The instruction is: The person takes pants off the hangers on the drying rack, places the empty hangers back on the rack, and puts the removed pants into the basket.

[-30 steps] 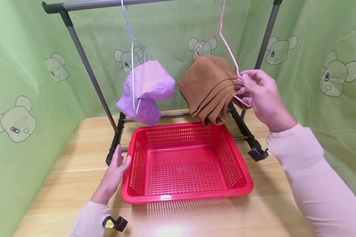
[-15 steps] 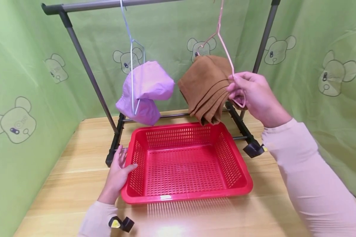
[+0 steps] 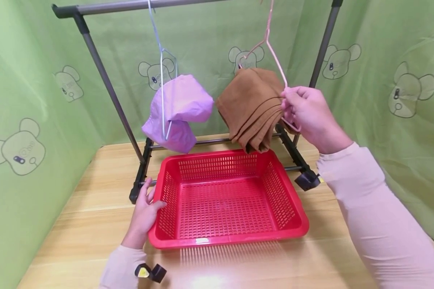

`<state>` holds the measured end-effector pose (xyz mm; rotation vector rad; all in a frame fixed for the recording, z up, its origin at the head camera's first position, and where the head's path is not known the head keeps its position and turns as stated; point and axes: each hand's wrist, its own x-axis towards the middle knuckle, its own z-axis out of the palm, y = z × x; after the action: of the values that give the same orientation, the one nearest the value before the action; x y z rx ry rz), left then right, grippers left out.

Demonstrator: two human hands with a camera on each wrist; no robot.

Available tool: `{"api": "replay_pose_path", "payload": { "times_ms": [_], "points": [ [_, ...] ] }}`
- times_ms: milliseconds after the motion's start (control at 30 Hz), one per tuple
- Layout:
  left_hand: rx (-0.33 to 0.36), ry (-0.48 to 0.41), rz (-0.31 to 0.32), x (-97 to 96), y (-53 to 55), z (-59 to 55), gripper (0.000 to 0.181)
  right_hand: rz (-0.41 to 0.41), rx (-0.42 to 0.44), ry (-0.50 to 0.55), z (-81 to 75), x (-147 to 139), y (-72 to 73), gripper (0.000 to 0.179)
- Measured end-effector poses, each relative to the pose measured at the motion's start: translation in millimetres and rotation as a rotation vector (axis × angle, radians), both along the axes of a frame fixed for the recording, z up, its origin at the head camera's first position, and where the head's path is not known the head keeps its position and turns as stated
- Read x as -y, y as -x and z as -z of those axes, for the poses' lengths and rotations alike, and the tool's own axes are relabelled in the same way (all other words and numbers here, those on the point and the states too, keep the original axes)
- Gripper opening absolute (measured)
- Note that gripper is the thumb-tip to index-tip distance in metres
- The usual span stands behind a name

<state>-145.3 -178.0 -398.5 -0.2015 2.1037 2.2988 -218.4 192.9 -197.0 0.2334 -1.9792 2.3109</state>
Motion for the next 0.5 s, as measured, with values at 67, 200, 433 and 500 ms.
{"api": "replay_pose_path", "payload": {
  "times_ms": [67,200,433,500],
  "points": [
    [0.005,0.006,-0.002,-0.2,-0.2,0.4,0.089,0.006,-0.007,-0.034,0.4,-0.2,0.3,0.02],
    [0.018,0.008,-0.006,-0.5,-0.5,0.9,0.088,0.001,-0.016,-0.056,0.6,-1.3,0.5,0.019],
    [0.028,0.005,-0.007,0.1,-1.1,0.7,0.087,-0.03,-0.062,0.01,1.2,-1.4,1.9,0.017],
    [0.028,0.007,-0.007,-0.1,-1.3,0.4,0.087,-0.032,-0.07,0.033,1.7,-0.5,2.1,0.017]
  ]
}}
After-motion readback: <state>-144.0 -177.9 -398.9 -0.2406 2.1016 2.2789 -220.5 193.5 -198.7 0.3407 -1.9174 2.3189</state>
